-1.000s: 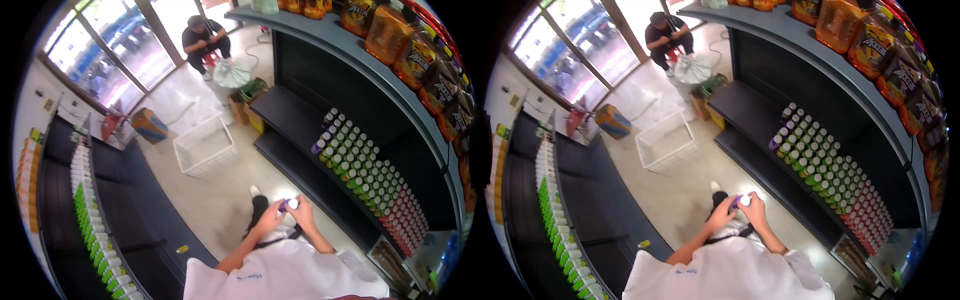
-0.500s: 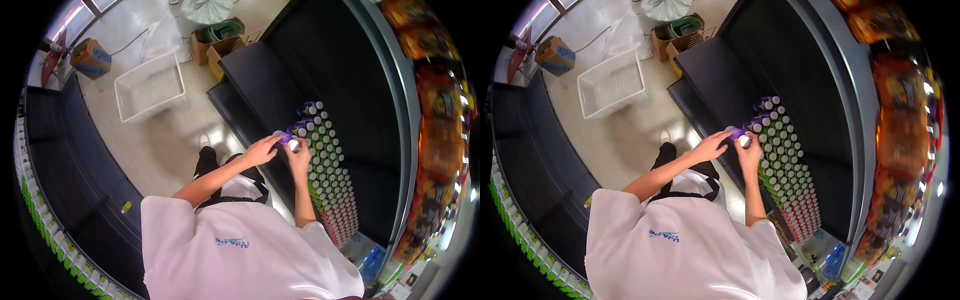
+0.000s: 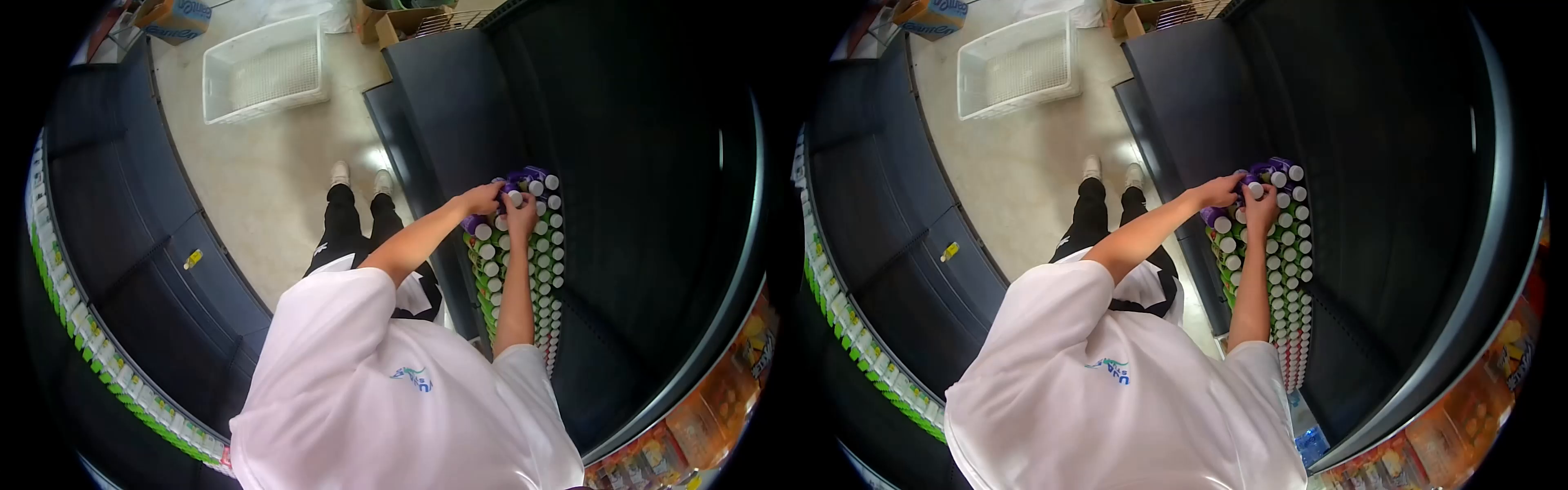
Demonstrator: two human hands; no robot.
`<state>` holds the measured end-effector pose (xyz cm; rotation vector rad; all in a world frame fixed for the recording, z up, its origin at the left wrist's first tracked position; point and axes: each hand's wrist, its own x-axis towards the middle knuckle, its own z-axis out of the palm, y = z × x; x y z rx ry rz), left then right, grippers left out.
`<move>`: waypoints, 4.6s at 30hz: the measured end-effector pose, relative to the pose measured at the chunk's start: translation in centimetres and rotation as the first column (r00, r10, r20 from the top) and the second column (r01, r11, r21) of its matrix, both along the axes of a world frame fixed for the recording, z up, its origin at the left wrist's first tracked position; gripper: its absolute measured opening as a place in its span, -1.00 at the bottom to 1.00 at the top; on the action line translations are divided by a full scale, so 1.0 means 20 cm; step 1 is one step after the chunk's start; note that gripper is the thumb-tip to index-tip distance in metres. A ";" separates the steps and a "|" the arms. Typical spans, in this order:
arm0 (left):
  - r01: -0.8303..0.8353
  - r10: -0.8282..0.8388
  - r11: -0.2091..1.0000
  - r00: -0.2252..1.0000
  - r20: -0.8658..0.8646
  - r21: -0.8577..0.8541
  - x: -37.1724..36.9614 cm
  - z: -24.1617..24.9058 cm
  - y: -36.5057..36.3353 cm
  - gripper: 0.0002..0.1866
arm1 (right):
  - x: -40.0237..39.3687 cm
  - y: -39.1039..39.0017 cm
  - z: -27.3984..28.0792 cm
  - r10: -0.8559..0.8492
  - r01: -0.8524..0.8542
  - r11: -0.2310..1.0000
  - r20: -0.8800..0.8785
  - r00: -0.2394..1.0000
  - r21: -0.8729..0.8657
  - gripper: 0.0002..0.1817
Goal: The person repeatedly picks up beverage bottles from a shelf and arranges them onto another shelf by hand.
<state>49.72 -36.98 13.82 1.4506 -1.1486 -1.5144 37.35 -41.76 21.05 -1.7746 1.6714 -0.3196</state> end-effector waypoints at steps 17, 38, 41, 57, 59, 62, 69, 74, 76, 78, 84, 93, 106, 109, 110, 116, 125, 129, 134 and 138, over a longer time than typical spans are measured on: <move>-0.487 0.477 0.873 0.865 -0.157 -0.026 0.06 -0.16 0.36 -0.47 | 0.17 0.39 0.19 0.165 -0.133 0.978 0.205 0.965 -0.160 -0.36; -0.928 0.791 -0.363 -0.351 0.501 -0.078 -0.29 -0.38 3.30 -0.64 | 0.97 1.11 -0.80 0.996 -0.974 -0.089 -0.009 -0.093 0.208 -0.53; -0.927 0.761 -0.375 -0.292 0.579 0.025 -0.89 -0.54 3.48 -0.68 | 0.96 1.59 -0.77 0.923 -0.663 0.188 0.102 0.372 0.725 -0.45; 0.240 0.180 -0.725 -0.839 0.514 0.646 -2.76 -0.37 3.77 -0.61 | 1.13 3.82 -0.71 0.834 -0.611 -0.435 0.041 -0.550 0.661 -0.52; 0.054 0.442 -0.641 -0.789 0.426 0.766 -2.61 -0.34 3.87 -0.61 | 1.14 3.98 -0.80 0.814 -0.553 -0.417 0.025 -0.580 0.722 -0.51; -0.151 0.484 -0.790 -0.748 0.453 0.594 -2.34 -0.32 4.07 -0.65 | 1.02 4.27 -0.81 0.789 -0.506 -0.474 0.091 -0.608 0.721 -0.57; -0.214 0.220 -0.974 -0.840 0.495 0.070 -1.90 -0.15 4.86 -0.61 | 0.72 5.06 -0.79 0.500 -0.302 -0.709 0.153 -0.852 0.637 -0.61; 0.010 -0.096 -0.955 -0.957 0.274 -0.297 -1.88 0.10 5.25 -0.74 | 0.30 5.72 -0.54 0.212 -0.110 -0.964 0.453 -0.866 0.242 -0.70; 0.103 -0.183 -0.946 -0.952 0.246 -0.307 -1.94 0.21 5.39 -0.75 | 0.08 5.93 -0.35 0.057 -0.029 -0.997 0.474 -0.879 0.065 -0.69; 0.139 -0.222 -0.942 -0.940 0.257 -0.306 -2.02 0.39 5.54 -0.77 | -0.18 6.08 0.06 0.060 0.002 -0.994 0.562 -0.825 0.109 -0.69; 0.313 -0.439 -0.760 -0.894 0.095 -0.570 -2.36 0.95 6.12 -0.72 | -0.70 6.35 0.51 -0.110 0.057 -0.991 0.492 -0.863 -0.122 -0.68; 0.242 -0.442 -0.517 -0.897 0.014 -0.821 -2.78 1.21 6.91 -0.34 | -1.56 6.86 1.32 0.015 -0.125 -0.793 0.187 -0.982 -0.596 -0.65; -0.003 -0.146 -0.714 -0.977 0.154 -0.700 -2.85 1.15 7.00 -0.35 | -1.79 7.14 1.43 0.267 -0.243 -0.943 -0.080 -0.960 -0.230 -0.50; -0.059 -0.124 -0.731 -0.968 0.217 -0.680 -2.87 1.12 6.78 -0.36 | -1.69 7.01 1.36 0.218 -0.156 -0.941 -0.187 -0.958 -0.300 -0.55; -0.064 -0.115 -0.719 -0.971 0.209 -0.692 -2.87 1.10 6.71 -0.37 | -1.68 6.94 1.36 0.228 -0.182 -0.955 -0.185 -0.956 -0.236 -0.59; -0.312 0.209 -0.766 -0.948 0.242 -0.562 -2.69 0.81 6.19 -0.37 | -1.44 6.33 1.05 0.417 -0.396 -0.904 -0.128 -0.900 -0.164 -0.62; -0.967 0.942 -0.016 -0.100 0.319 -0.254 -2.41 0.88 5.32 -0.37 | -1.23 4.82 0.83 0.916 -0.919 -0.393 -0.082 -0.393 0.013 -0.52; -0.940 0.931 0.256 0.177 0.320 -0.225 -2.22 0.77 4.93 -0.36 | -1.35 4.31 0.68 0.992 -0.983 -0.127 -0.007 -0.127 -0.130 -0.46; -0.749 0.767 0.623 0.529 0.364 -0.224 -2.07 0.73 4.39 -0.30 | -1.49 3.76 0.59 0.956 -0.939 0.290 0.011 0.293 -0.184 -0.38; -0.609 0.625 0.775 0.700 0.346 -0.168 -1.93 0.76 4.16 -0.30 | -1.54 3.56 0.55 0.846 -0.833 0.531 0.045 0.531 -0.156 -0.38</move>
